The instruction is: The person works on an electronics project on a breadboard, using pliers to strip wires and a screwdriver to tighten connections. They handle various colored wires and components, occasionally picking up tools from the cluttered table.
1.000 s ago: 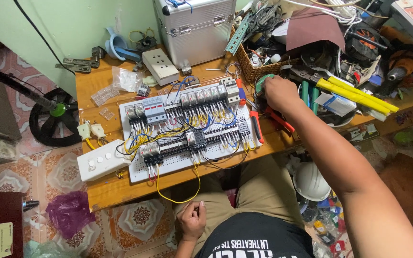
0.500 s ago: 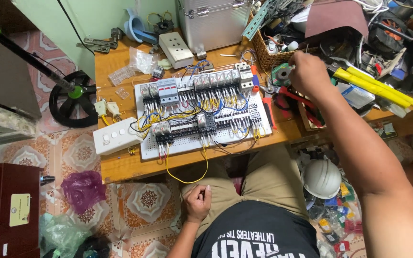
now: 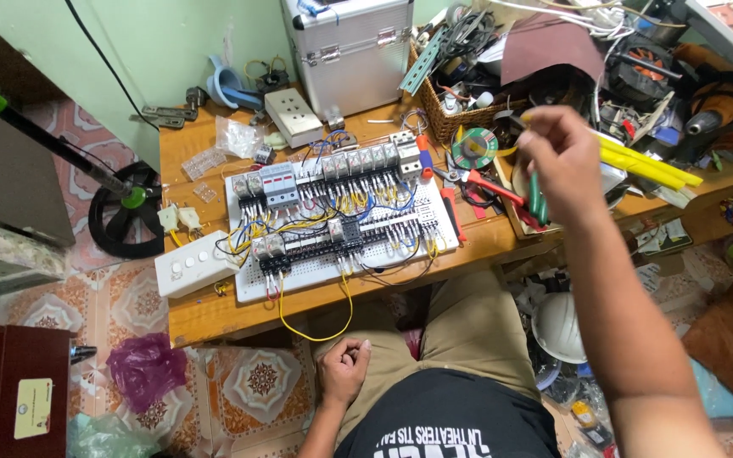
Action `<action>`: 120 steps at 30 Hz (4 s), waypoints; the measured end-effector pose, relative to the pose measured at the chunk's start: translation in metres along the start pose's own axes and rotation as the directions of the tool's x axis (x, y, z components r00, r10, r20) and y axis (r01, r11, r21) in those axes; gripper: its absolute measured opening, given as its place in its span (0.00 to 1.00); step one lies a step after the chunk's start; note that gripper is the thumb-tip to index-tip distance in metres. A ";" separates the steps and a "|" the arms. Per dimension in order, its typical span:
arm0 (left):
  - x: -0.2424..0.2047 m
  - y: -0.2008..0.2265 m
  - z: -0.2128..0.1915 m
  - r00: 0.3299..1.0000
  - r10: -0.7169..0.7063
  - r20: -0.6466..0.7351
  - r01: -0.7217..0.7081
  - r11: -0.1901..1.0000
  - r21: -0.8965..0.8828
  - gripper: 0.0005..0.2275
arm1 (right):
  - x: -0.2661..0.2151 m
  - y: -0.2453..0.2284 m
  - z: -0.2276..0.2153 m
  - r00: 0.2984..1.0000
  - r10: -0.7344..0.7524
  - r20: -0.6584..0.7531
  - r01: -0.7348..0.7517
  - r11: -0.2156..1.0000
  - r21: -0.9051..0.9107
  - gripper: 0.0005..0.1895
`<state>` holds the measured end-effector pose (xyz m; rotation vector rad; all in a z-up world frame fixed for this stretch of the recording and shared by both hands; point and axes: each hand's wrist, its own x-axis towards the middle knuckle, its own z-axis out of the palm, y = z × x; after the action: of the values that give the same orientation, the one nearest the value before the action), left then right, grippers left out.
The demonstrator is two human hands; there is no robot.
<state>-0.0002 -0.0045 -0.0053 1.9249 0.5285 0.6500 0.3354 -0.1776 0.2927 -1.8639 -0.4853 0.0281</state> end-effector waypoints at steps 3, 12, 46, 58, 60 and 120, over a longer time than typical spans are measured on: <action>0.020 0.020 0.010 0.983 0.031 0.181 -0.006 0.991 -0.134 0.10 | -0.035 -0.003 0.014 0.991 0.125 0.041 -0.131 0.963 0.237 0.09; 0.081 0.197 0.026 0.979 0.174 -0.101 -0.197 0.714 -0.672 0.21 | -0.139 0.075 0.086 0.883 0.326 0.338 -0.469 0.628 0.621 0.13; 0.048 0.163 0.045 0.971 0.199 0.136 -0.123 0.893 -0.432 0.19 | -0.202 0.105 0.063 0.890 0.056 0.452 -0.395 0.588 0.706 0.09; 0.041 0.140 0.049 0.975 0.196 0.104 -0.136 0.897 -0.420 0.16 | -0.213 0.120 0.083 0.907 0.053 0.417 -0.308 0.759 0.573 0.16; 0.039 0.133 0.048 0.993 0.033 0.113 0.021 0.894 -0.448 0.15 | -0.215 0.118 0.085 0.904 0.042 0.426 -0.286 0.799 0.529 0.16; 0.098 0.212 0.022 0.989 0.135 0.059 -0.027 0.555 -0.831 0.08 | -0.164 0.013 0.023 0.898 -0.241 0.368 -0.205 0.511 0.835 0.42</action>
<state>0.1056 -0.0458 0.1999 1.0499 0.0013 0.6743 0.1834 -0.2161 0.2369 -0.8066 -0.6479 0.6068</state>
